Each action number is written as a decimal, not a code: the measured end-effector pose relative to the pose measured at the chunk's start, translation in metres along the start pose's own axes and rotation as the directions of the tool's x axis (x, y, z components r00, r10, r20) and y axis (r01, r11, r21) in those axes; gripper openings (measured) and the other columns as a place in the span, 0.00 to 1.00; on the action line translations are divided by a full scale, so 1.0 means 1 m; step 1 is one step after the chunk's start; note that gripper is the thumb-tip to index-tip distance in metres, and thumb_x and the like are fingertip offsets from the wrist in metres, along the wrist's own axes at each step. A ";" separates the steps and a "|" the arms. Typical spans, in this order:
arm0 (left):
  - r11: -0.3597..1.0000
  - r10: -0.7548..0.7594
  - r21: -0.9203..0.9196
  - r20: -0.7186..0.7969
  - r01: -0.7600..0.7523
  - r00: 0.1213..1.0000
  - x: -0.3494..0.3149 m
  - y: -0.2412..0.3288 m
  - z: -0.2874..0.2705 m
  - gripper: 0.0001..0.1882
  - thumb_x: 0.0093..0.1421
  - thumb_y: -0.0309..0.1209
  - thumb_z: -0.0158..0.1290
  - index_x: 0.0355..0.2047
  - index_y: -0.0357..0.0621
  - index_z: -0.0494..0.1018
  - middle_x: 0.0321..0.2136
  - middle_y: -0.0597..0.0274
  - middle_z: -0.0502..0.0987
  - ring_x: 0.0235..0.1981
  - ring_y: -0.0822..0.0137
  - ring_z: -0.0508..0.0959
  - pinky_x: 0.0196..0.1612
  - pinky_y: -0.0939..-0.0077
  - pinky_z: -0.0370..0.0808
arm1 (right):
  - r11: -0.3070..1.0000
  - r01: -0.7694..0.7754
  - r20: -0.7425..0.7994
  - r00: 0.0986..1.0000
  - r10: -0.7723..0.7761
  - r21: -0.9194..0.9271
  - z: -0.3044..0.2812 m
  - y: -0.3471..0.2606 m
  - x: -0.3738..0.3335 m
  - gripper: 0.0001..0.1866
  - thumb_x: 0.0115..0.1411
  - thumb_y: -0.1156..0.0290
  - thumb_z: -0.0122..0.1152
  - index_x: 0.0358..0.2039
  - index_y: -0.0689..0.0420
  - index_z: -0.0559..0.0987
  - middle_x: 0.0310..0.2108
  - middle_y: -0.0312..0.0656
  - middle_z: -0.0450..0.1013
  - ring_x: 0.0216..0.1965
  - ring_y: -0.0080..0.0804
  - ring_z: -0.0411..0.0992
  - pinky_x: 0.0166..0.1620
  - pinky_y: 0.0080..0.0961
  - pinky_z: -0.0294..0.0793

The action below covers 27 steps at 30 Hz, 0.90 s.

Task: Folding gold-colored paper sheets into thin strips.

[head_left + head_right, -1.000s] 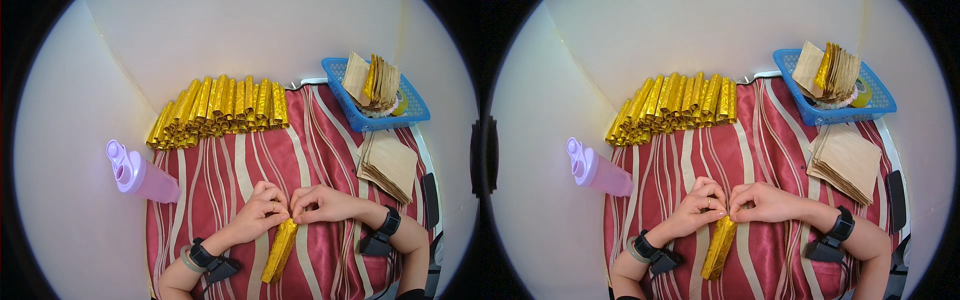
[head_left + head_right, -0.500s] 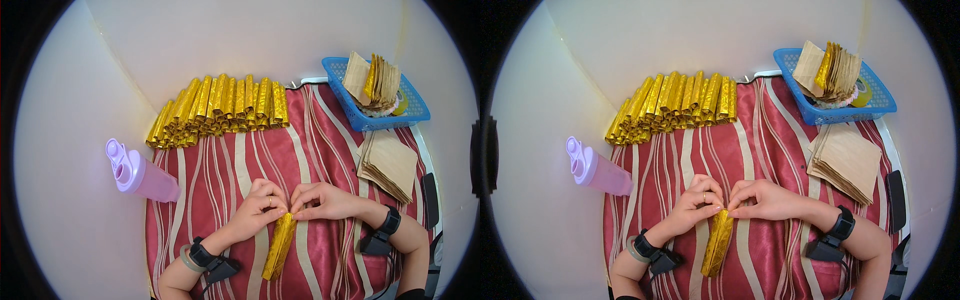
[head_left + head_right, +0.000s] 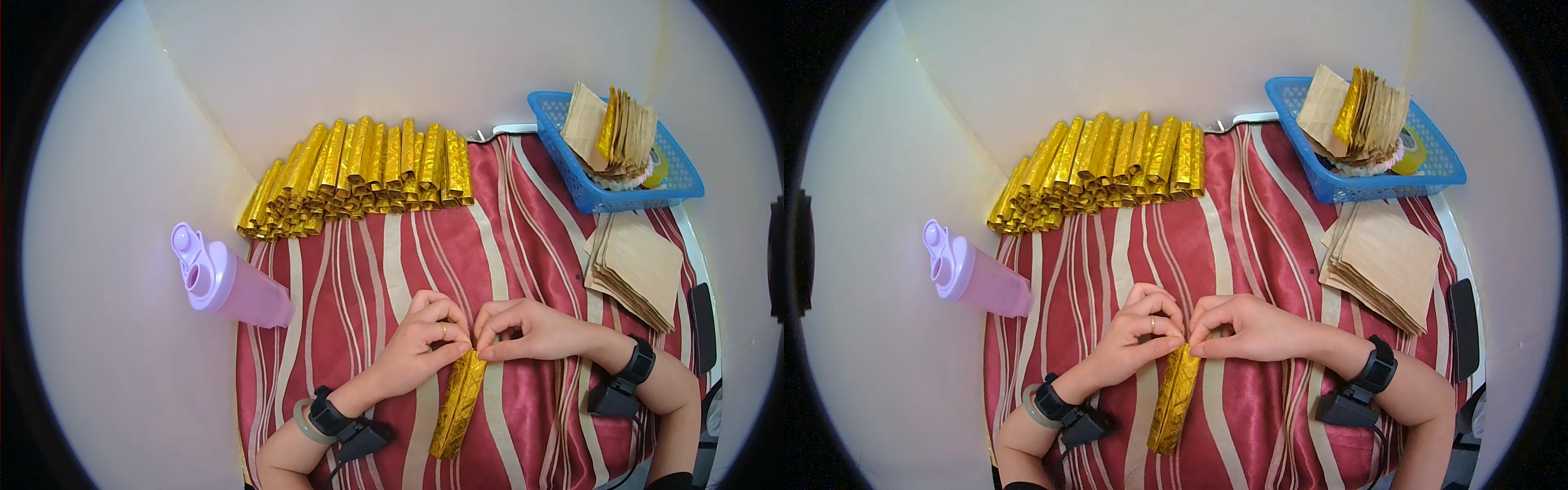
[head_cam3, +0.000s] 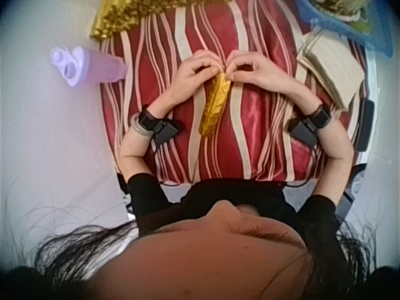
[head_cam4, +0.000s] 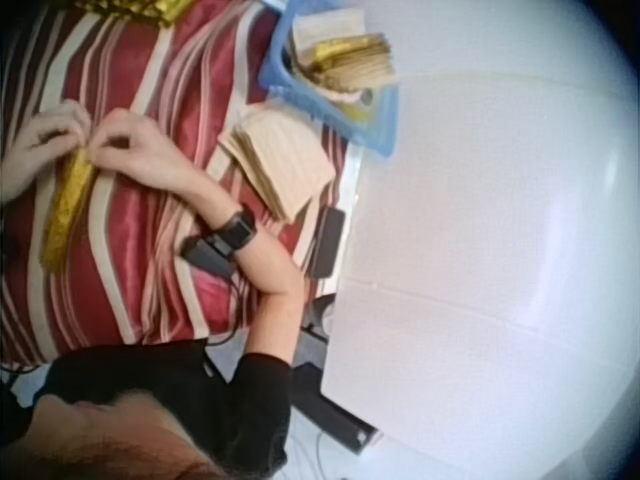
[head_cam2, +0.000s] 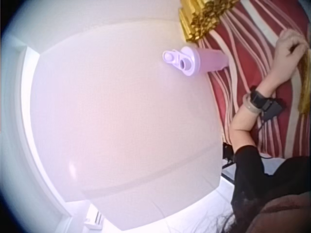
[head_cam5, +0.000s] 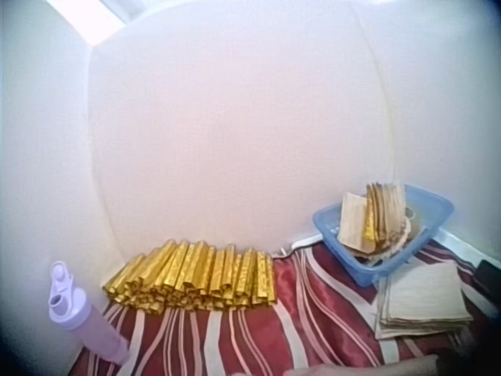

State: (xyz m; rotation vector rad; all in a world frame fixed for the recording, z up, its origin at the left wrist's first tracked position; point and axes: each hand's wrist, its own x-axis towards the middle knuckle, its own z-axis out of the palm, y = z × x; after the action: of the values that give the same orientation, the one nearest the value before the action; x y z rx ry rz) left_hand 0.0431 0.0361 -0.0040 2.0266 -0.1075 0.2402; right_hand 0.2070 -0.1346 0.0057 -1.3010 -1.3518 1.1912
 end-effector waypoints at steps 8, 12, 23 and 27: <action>0.839 -0.270 -0.500 -0.042 0.214 0.962 -0.002 0.001 0.006 0.13 0.70 0.30 0.43 0.50 0.36 0.68 0.42 0.57 0.76 0.46 0.67 0.77 0.54 0.72 0.70 | 0.996 0.081 -0.155 0.985 -0.074 0.039 0.003 0.006 0.000 0.06 0.59 0.71 0.63 0.35 0.60 0.81 0.39 0.35 0.70 0.42 0.22 0.68 0.43 0.19 0.67; 0.748 -0.372 -0.600 -0.026 0.284 0.928 0.002 0.009 0.004 0.14 0.70 0.31 0.43 0.52 0.39 0.67 0.43 0.59 0.76 0.42 0.72 0.78 0.48 0.77 0.74 | 0.994 0.104 -0.215 0.972 -0.094 0.037 0.001 0.010 0.000 0.06 0.60 0.71 0.63 0.35 0.59 0.81 0.41 0.35 0.68 0.41 0.21 0.67 0.42 0.17 0.66; 0.613 -0.402 -0.676 0.179 0.409 0.898 -0.002 0.009 0.006 0.15 0.69 0.30 0.48 0.54 0.41 0.66 0.44 0.62 0.76 0.41 0.77 0.78 0.43 0.83 0.75 | 0.988 0.148 -0.283 0.947 -0.152 -0.034 0.002 0.008 0.001 0.05 0.59 0.70 0.63 0.34 0.57 0.82 0.42 0.35 0.68 0.44 0.21 0.67 0.43 0.18 0.66; 0.667 -0.366 -0.669 0.088 0.327 0.926 -0.003 0.010 0.009 0.15 0.64 0.22 0.52 0.51 0.36 0.67 0.47 0.55 0.75 0.46 0.65 0.79 0.51 0.74 0.76 | 0.979 0.172 -0.270 0.943 -0.197 -0.112 0.002 0.009 0.001 0.05 0.59 0.70 0.64 0.33 0.57 0.82 0.42 0.35 0.68 0.44 0.22 0.67 0.44 0.19 0.66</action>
State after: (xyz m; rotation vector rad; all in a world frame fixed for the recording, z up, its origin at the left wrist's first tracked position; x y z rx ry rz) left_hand 0.0400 0.0232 -0.0002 1.2638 0.2094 -0.0018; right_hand 0.2064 -0.1336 -0.0038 -1.3159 -1.2960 0.7943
